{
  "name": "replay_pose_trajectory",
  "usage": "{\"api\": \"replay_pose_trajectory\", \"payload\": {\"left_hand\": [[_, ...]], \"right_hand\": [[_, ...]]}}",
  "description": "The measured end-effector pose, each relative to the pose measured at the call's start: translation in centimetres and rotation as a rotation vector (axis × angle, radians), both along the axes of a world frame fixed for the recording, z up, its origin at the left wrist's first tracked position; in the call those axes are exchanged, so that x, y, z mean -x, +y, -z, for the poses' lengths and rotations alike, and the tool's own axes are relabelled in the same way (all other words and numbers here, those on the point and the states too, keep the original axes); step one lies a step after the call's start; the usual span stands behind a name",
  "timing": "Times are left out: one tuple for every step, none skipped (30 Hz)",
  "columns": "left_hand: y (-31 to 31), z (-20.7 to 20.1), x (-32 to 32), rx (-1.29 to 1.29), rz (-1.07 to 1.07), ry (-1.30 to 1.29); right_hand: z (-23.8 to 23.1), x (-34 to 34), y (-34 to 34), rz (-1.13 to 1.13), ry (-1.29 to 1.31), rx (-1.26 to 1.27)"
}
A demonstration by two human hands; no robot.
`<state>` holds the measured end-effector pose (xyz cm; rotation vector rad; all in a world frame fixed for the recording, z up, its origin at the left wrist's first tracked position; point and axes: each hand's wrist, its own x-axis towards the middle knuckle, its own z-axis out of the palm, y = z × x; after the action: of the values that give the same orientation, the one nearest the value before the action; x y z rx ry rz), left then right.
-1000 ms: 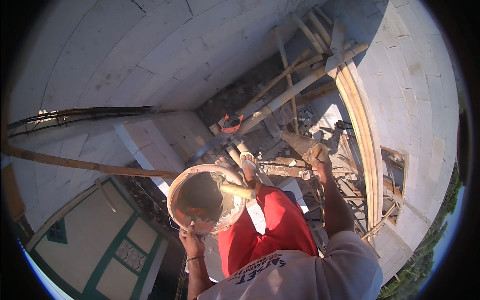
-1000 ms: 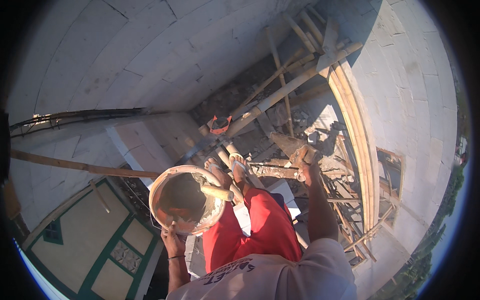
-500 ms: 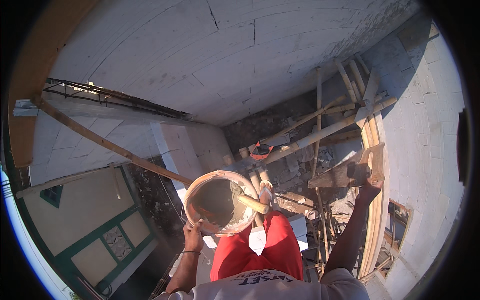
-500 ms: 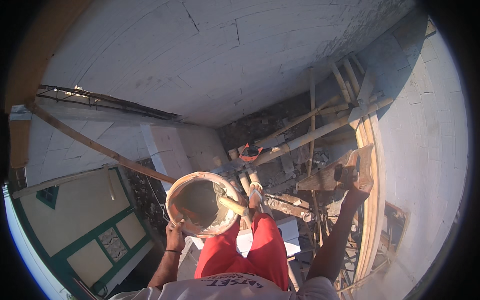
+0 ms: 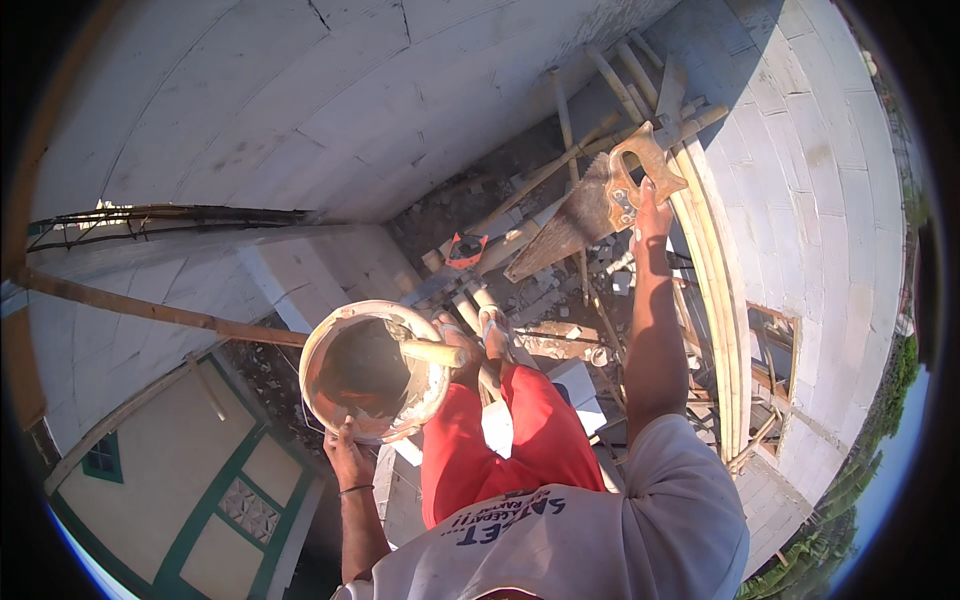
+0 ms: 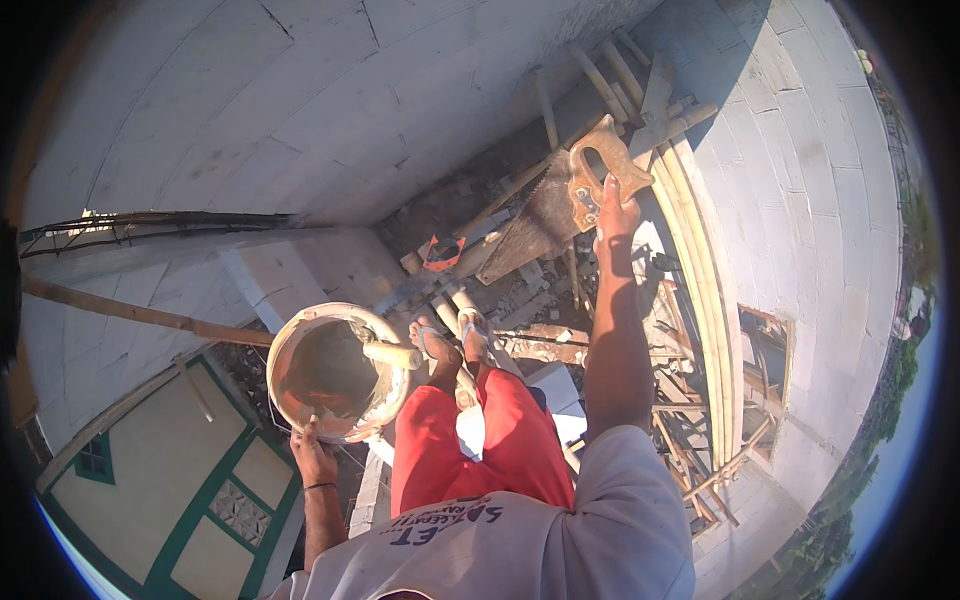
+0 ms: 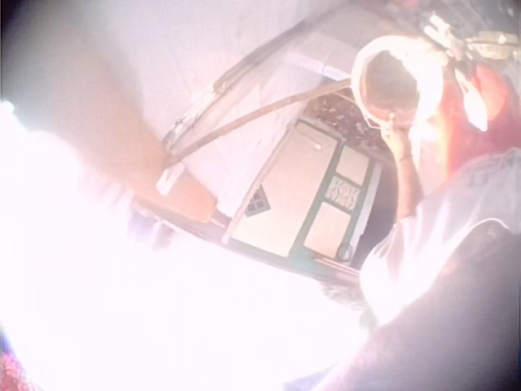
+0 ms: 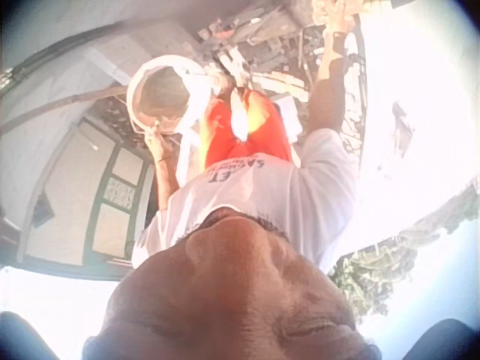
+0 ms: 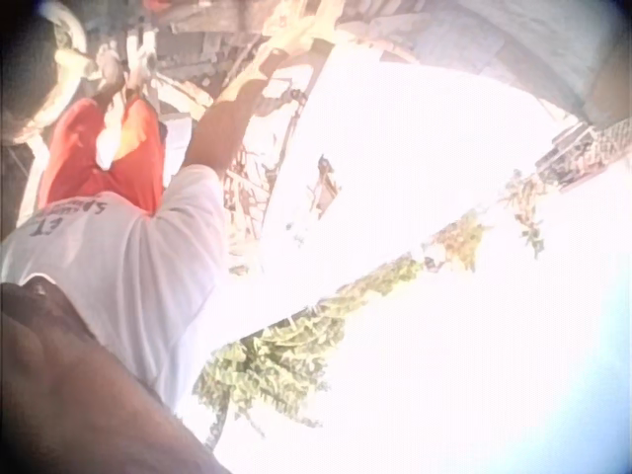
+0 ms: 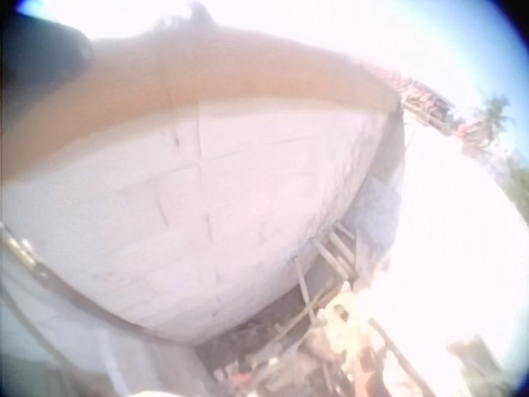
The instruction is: The person constructs a masonry wall by lifting a white block, applying mortar with a trowel, and tapping the block into place using a hammer while standing on a bamboo scaffold.
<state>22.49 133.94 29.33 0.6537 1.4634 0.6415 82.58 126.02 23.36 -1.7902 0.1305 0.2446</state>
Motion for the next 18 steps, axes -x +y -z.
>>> {"api": "replay_pose_trajectory", "payload": {"left_hand": [[0.1,-0.3,0.9,0.014,-0.009,-0.009],[0.1,-0.7,1.7,0.016,-0.03,-0.014],[0.5,-1.4,2.3,-0.008,-0.063,-0.014],[0.9,-1.9,2.7,-0.008,-0.064,0.042],[1.1,-1.3,3.1,-0.017,-0.075,0.008],[1.1,0.0,3.7,-0.012,-0.091,-0.022],[0.9,1.4,3.9,0.012,-0.072,-0.016],[0.5,2.0,3.9,0.015,-0.071,-0.017],[0.6,2.2,3.8,0.017,-0.063,-0.017],[0.3,2.1,4.2,0.02,-0.053,-0.007],[0.1,1.7,4.2,-0.013,-0.075,-0.004],[-0.2,1.3,4.1,-0.001,-0.122,0.002],[-0.3,-0.2,3.4,0.022,-0.16,0.009],[-0.5,-1.2,3.2,0.045,-0.195,0.014],[-1.0,-1.0,3.8,0.042,-0.195,0.032],[-1.5,-1.3,4.3,0.055,-0.177,0.042],[-1.6,-0.7,4.4,0.061,-0.158,0.035],[-1.7,0.0,4.5,0.066,-0.139,0.033]], "right_hand": [[-0.6,0.5,1.3,0.01,0.045,0.044],[-1.4,1.0,3.1,0.006,0.093,0.078],[-2.6,0.9,3.9,-0.106,0.076,-0.111],[-4.4,0.3,3.7,-0.22,0.06,-0.316],[-5.9,0.7,3.2,-0.272,0.049,-0.415],[-6.6,2.1,3.5,-0.224,0.018,-0.4],[-5.4,2.5,3.1,-0.199,-0.046,-0.388],[-4.7,4.3,3.8,-0.201,-0.199,-0.344],[-3.4,4.8,4.2,-0.135,-0.191,-0.239],[-3.0,4.4,4.6,-0.169,-0.082,-0.167],[-3.1,3.8,5.0,-0.198,0.025,-0.088],[-3.1,3.2,5.4,-0.265,0.04,-0.081],[-3.8,2.8,5.9,-0.333,0.051,-0.069],[-3.5,2.9,5.9,-0.358,0.07,-0.066],[-3.0,3.1,5.3,-0.379,0.088,-0.063],[-2.6,3.0,4.9,-0.41,0.107,-0.065],[-1.9,3.2,4.0,-0.431,0.114,-0.049],[-1.0,3.4,3.0,-0.449,0.123,-0.033]]}}
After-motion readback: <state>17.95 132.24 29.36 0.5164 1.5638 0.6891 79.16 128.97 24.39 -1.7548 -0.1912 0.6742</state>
